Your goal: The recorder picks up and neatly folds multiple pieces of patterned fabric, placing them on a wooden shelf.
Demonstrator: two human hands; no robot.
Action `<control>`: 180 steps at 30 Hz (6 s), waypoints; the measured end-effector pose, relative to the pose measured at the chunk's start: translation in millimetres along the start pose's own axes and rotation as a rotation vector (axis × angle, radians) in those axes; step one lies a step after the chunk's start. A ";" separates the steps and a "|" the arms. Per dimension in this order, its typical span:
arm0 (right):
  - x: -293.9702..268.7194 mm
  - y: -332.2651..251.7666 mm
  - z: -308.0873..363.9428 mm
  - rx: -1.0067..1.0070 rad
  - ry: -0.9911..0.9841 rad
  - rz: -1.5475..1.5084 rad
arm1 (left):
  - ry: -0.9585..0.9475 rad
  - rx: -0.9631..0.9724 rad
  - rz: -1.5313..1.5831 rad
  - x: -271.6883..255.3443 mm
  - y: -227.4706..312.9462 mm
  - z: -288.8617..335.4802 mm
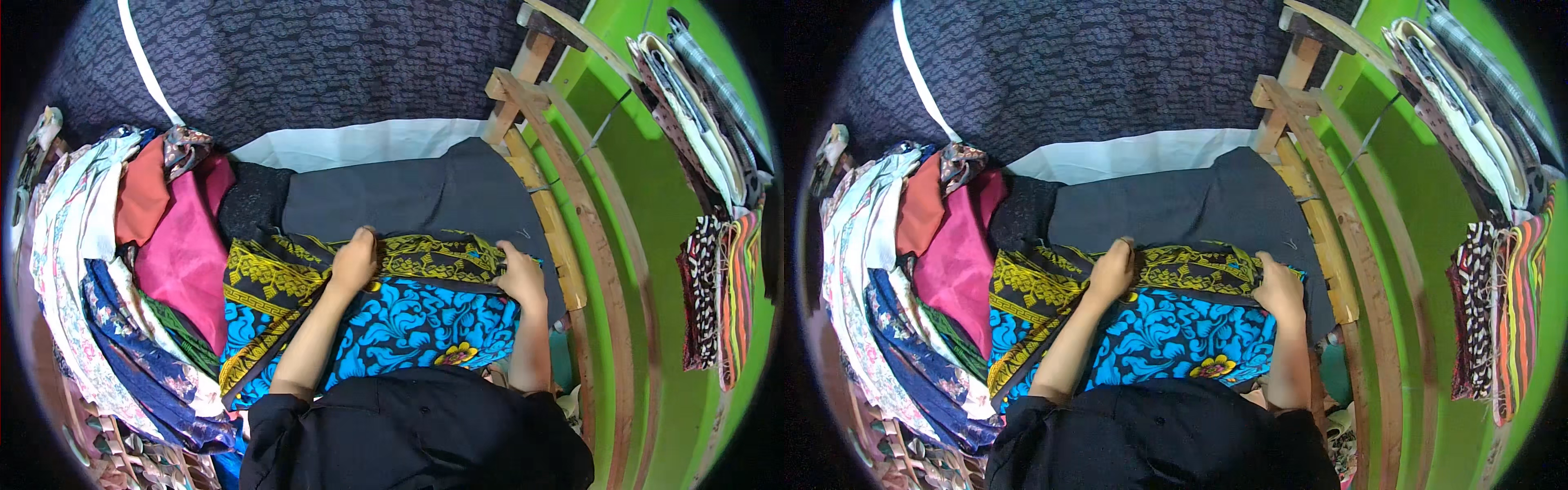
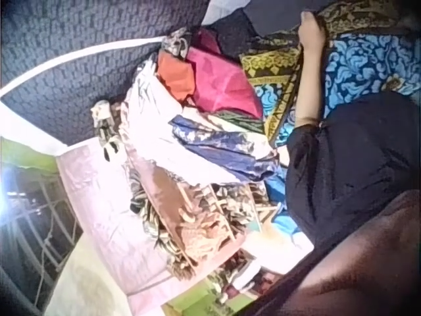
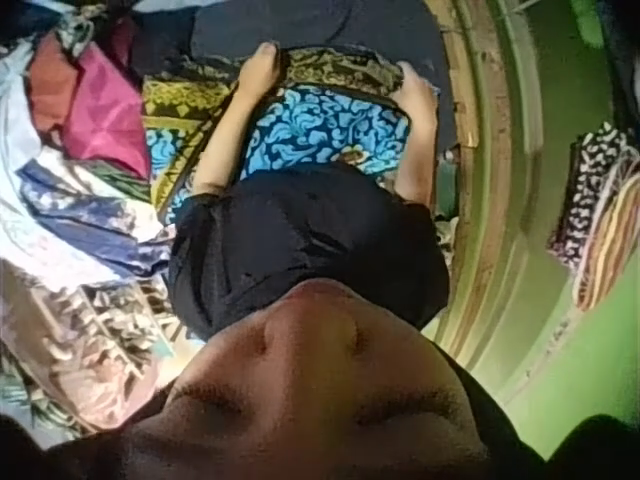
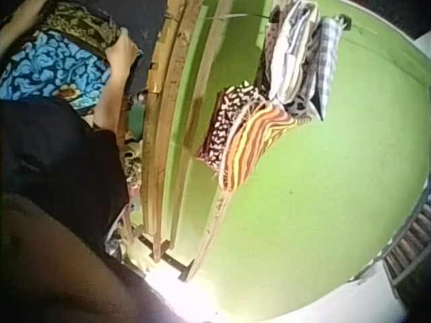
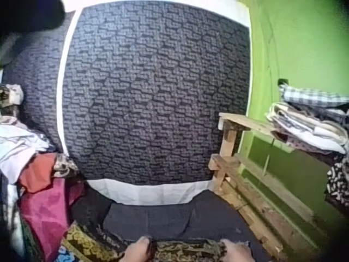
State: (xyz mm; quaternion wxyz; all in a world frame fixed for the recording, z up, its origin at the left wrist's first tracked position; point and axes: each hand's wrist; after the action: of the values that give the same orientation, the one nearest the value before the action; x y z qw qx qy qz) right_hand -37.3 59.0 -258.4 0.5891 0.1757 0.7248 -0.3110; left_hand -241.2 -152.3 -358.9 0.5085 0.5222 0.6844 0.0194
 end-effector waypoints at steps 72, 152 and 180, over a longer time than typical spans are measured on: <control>-60.0 13.1 174.6 -0.002 0.762 -1.390 | 0.176 -0.305 0.401 -328.5 -62.1 47.0; 15.9 -274.8 328.0 -0.655 -0.089 -1.146 | 0.266 -0.399 0.708 -356.3 48.0 377.7; 104.8 -222.7 224.5 -0.492 -0.245 -0.249 | 0.533 -0.640 0.429 -367.6 -16.4 415.2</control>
State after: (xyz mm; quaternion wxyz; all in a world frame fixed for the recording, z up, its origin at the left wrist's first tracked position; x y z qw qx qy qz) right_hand -34.0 -266.3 -330.3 0.6545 -0.1013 0.7177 -0.2149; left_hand 21.8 -639.2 -319.8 0.4352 0.4454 0.6273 0.4677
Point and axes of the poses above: each hand's wrist, its own z-axis away from the middle knuckle, its own x-axis out of the palm, y = z × x, and after that the axes turned 11 degrees about y, right-handed
